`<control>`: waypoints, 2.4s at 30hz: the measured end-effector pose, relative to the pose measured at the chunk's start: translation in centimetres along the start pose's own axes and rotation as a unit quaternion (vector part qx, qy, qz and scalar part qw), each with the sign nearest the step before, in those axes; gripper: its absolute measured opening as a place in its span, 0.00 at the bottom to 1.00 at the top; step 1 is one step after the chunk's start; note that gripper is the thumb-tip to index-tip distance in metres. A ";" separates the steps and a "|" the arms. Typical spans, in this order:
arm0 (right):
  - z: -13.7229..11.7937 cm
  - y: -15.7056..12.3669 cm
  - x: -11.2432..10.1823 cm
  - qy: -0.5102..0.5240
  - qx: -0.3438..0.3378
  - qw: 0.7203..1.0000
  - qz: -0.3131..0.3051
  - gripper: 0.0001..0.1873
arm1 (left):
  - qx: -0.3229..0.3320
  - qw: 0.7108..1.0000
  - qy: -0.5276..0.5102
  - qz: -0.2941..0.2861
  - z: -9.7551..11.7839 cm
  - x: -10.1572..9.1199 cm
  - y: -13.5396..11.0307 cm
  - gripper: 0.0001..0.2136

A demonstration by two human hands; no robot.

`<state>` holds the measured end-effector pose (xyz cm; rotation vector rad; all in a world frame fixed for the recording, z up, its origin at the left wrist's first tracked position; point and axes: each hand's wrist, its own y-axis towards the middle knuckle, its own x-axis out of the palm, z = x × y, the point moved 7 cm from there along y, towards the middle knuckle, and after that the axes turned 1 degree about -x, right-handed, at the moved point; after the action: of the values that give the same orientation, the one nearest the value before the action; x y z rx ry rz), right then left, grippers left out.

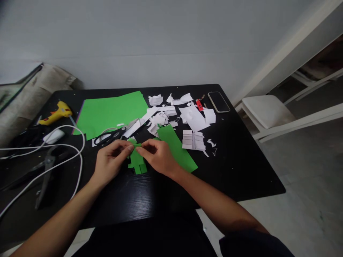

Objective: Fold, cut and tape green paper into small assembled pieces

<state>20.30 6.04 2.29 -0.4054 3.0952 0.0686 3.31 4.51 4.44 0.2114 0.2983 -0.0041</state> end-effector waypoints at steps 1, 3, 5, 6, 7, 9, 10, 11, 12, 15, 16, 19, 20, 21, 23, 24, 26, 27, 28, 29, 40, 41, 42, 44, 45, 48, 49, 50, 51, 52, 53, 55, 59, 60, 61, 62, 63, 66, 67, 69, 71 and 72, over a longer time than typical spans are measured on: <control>0.0 0.0 0.0 0.000 0.002 1.000 -0.001 0.11 | -0.004 1.000 -0.002 0.001 -0.1 0.0 0.0 0.05; 0.0 0.0 0.0 -0.003 0.001 1.000 -0.002 0.12 | -0.015 1.000 -0.012 0.002 -0.3 0.1 0.0 0.06; -0.1 0.0 0.0 -0.003 -0.005 1.000 -0.001 0.13 | -0.033 0.999 -0.030 -0.003 -0.5 0.2 0.1 0.08; -0.1 0.0 0.0 -0.001 -0.006 1.000 -0.001 0.14 | -0.044 0.998 -0.040 -0.013 -0.6 0.3 0.1 0.08; -0.1 0.0 0.0 0.000 -0.007 1.000 -0.001 0.14 | -0.055 0.997 -0.048 -0.028 -0.7 0.5 0.2 0.09; -0.1 0.0 0.0 -0.003 -0.009 1.000 -0.004 0.14 | -0.076 0.993 -0.060 -0.064 -0.9 0.9 0.3 0.10; -0.1 0.0 -0.1 -0.006 -0.010 1.000 -0.006 0.14 | -0.083 0.991 -0.063 -0.081 -1.0 1.0 0.3 0.11; -0.1 0.0 0.0 -0.009 -0.011 1.000 -0.009 0.13 | -0.087 0.990 -0.065 -0.094 -1.1 1.0 0.4 0.11; 0.0 0.1 0.0 -0.011 -0.011 1.000 -0.012 0.13 | -0.088 0.989 -0.064 -0.104 -1.2 1.1 0.5 0.11; 0.1 0.2 0.2 -0.012 -0.003 1.000 -0.026 0.14 | -0.081 0.988 -0.059 -0.121 -1.5 1.3 0.6 0.11; 0.2 0.2 0.2 -0.015 0.000 0.999 -0.030 0.14 | -0.080 0.988 -0.057 -0.122 -1.6 1.3 0.6 0.11; 0.4 0.5 -0.1 -0.028 0.006 0.999 -0.033 0.13 | -0.089 0.987 -0.060 -0.118 -2.2 1.3 0.8 0.11; 0.5 0.6 -0.4 -0.031 0.007 0.999 -0.027 0.13 | -0.092 0.987 -0.063 -0.115 -2.3 1.1 0.9 0.11; 0.5 0.8 -0.9 -0.031 0.007 0.999 -0.017 0.13 | -0.094 0.987 -0.067 -0.110 -2.5 0.8 1.1 0.10; 0.4 1.3 -2.2 -0.033 0.007 0.999 0.026 0.14 | -0.090 0.990 -0.075 -0.083 -2.5 -0.1 1.6 0.09; 0.4 1.5 -2.8 -0.025 0.005 0.999 0.048 0.15 | -0.087 0.991 -0.076 -0.061 -2.5 -0.7 1.9 0.09; 0.3 1.7 -3.0 -0.015 0.007 0.999 0.051 0.15 | -0.085 0.993 -0.079 -0.026 -2.5 -1.4 2.2 0.09; 0.2 1.7 -2.9 -0.016 0.009 0.999 0.051 0.15 | -0.086 0.993 -0.083 -0.021 -2.5 -1.4 2.2 0.09; 0.3 1.6 -2.5 -0.018 0.013 0.999 0.042 0.14 | -0.087 0.992 -0.088 -0.020 -2.5 -1.3 2.2 0.09; 0.3 1.4 -1.9 -0.017 0.017 0.999 0.025 0.14 | -0.086 0.992 -0.092 -0.022 -2.4 -1.0 2.1 0.10; 1.8 0.2 1.0 0.041 0.055 0.996 -0.053 0.09 | -0.098 0.981 -0.069 -0.154 -2.0 1.5 0.8 0.13; 1.8 0.2 1.0 0.036 0.057 0.996 -0.063 0.08 | -0.095 0.979 -0.073 -0.166 -2.0 1.6 0.7 0.13; 1.7 0.2 1.0 0.031 0.056 0.995 -0.070 0.07 | -0.093 0.977 -0.076 -0.176 -1.9 1.8 0.6 0.14; 1.5 0.2 1.0 0.021 0.051 0.996 -0.077 0.05 | -0.090 0.975 -0.080 -0.189 -1.9 2.2 0.5 0.13; 1.3 0.2 0.9 0.017 0.049 0.996 -0.079 0.04 | -0.091 0.974 -0.081 -0.191 -2.0 2.3 0.4 0.13; 1.1 0.3 0.7 0.011 0.058 0.995 -0.080 0.03 | -0.098 0.972 -0.092 -0.190 -2.0 2.6 0.4 0.12; 1.1 0.4 0.6 0.012 0.066 0.994 -0.083 0.03 | -0.101 0.972 -0.097 -0.187 -2.0 2.5 0.5 0.12; 1.1 0.5 0.4 0.017 0.073 0.993 -0.086 0.03 | -0.103 0.973 -0.099 -0.180 -2.1 2.3 0.6 0.12; 1.1 0.6 0.2 0.025 0.078 0.993 -0.086 0.03 | -0.103 0.975 -0.100 -0.167 -2.1 1.9 0.8 0.12; 1.1 0.8 -0.1 0.036 0.080 0.993 -0.084 0.04 | -0.102 0.978 -0.098 -0.151 -2.1 1.4 1.0 0.13; 1.1 1.0 -0.3 0.047 0.082 0.992 -0.080 0.05 | -0.101 0.982 -0.096 -0.131 -2.1 0.8 1.2 0.13; 1.1 1.2 -0.8 0.068 0.085 0.992 -0.067 0.07 | -0.102 0.986 -0.092 -0.098 -2.2 -0.3 1.6 0.12; 1.3 1.1 -0.6 0.103 0.098 0.988 -0.056 0.10 | -0.102 0.985 -0.096 -0.096 -2.1 -0.4 1.6 0.12; 1.3 0.9 -0.3 0.105 0.100 0.987 -0.062 0.12 | -0.104 0.984 -0.100 -0.107 -2.1 -0.1 1.4 0.12; 1.3 0.8 0.1 0.104 0.101 0.987 -0.071 0.14 | -0.107 0.981 -0.105 -0.120 -2.1 0.4 1.3 0.12; 1.2 0.7 0.4 0.097 0.099 0.987 -0.079 0.15 | -0.112 0.979 -0.108 -0.133 -2.2 0.9 1.1 0.12; 1.2 0.6 0.6 0.089 0.094 0.988 -0.083 0.17 | -0.118 0.976 -0.110 -0.144 -2.2 1.4 0.9 0.12; 1.0 0.6 0.7 0.062 0.077 0.991 -0.087 0.18 | -0.125 0.974 -0.108 -0.153 -2.2 2.0 0.6 0.11; 1.0 0.7 0.6 0.058 0.074 0.992 -0.087 0.18 | -0.126 0.975 -0.108 -0.149 -2.2 2.0 0.7 0.11; 1.1 0.8 0.4 0.054 0.076 0.992 -0.088 0.16 | -0.127 0.975 -0.111 -0.142 -2.3 1.7 0.9 0.10; 1.2 0.9 0.0 0.054 0.082 0.992 -0.074 0.13 | -0.128 0.977 -0.118 -0.126 -2.4 0.9 1.3 0.09; 1.3 0.9 -0.3 0.056 0.086 0.993 -0.061 0.12 | -0.125 0.978 -0.122 -0.113 -2.5 0.4 1.5 0.08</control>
<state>20.33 7.07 1.03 -0.6108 3.1419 -0.2289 3.04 6.53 2.32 -0.0751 0.0751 -0.2142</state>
